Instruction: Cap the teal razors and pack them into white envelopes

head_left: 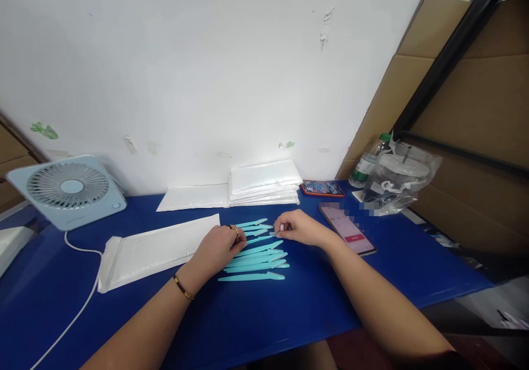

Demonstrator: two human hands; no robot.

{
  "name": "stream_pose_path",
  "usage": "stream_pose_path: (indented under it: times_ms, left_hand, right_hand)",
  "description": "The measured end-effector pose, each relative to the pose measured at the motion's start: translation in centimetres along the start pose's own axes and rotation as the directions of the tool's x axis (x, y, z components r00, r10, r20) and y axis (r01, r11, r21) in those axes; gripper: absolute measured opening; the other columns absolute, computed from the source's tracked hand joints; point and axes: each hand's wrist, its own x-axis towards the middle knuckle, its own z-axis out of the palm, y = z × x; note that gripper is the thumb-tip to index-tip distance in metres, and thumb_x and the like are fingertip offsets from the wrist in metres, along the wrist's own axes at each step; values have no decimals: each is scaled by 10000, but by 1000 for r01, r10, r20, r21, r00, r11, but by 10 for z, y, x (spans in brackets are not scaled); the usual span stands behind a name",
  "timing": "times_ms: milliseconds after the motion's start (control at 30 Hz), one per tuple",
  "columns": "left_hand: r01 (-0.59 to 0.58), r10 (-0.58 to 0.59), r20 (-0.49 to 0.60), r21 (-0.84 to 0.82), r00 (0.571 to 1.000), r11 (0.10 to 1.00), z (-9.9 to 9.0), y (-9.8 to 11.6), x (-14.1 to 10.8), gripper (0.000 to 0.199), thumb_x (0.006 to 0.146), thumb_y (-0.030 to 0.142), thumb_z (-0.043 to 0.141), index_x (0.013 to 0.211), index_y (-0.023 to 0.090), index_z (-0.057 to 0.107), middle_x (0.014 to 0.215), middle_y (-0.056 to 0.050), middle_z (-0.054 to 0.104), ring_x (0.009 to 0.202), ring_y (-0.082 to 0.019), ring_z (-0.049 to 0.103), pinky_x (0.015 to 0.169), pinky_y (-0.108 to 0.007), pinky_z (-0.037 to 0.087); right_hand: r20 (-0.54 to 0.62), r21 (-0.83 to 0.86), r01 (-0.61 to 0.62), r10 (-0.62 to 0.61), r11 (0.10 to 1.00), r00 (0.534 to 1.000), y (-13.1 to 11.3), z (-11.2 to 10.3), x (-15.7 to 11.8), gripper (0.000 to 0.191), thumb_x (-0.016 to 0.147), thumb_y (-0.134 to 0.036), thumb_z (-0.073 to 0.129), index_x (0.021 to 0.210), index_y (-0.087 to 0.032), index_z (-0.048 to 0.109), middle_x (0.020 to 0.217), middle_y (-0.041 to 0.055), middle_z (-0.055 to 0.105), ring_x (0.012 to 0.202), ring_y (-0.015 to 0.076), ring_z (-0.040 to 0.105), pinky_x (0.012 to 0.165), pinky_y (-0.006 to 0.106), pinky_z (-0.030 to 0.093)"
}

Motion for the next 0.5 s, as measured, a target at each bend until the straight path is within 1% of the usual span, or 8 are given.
stream_pose_path:
  times_ms: [100,200,367,433,500]
  left_hand:
    - [-8,8,-24,-9,1000,1000,-1,1,1,230,876,302,450,784,204,636,811,-11,664,667,-146,583,608,-264,378]
    - [-27,27,-52,-8,998,1000,-1,2,3,214,884,296,453,796,208,628,801,-8,652,708,-154,588,652,-273,387]
    - [-32,36,-97,44,995,999,0,1,5,207,890,280,458,807,205,632,833,-17,654,792,-172,586,723,-299,388]
    - [-3,14,-132,80,991,997,1,1,5,180,883,278,471,877,217,641,889,-20,659,850,-191,582,756,-323,385]
    - [12,4,-182,89,983,996,0,1,3,176,867,282,501,972,229,633,972,-28,652,924,-209,569,792,-337,386]
  right_hand:
    - [-3,59,15,-14,998,1000,-3,0,0,121,756,-256,628,826,-168,675,726,14,650,640,115,577,583,200,419]
    - [-42,82,49,-46,995,998,-8,4,1,124,759,-263,634,823,-166,676,723,15,643,633,113,572,572,198,416]
    - [-109,31,95,-91,995,990,-13,15,9,92,762,-242,638,807,-178,686,766,19,656,669,116,590,598,200,426]
    - [-130,7,88,-86,996,988,-12,13,10,95,764,-231,633,822,-182,690,782,21,665,674,115,599,613,202,432]
    - [-183,-21,49,-52,999,982,-8,4,7,114,775,-220,611,846,-180,692,795,28,672,678,117,605,630,209,437]
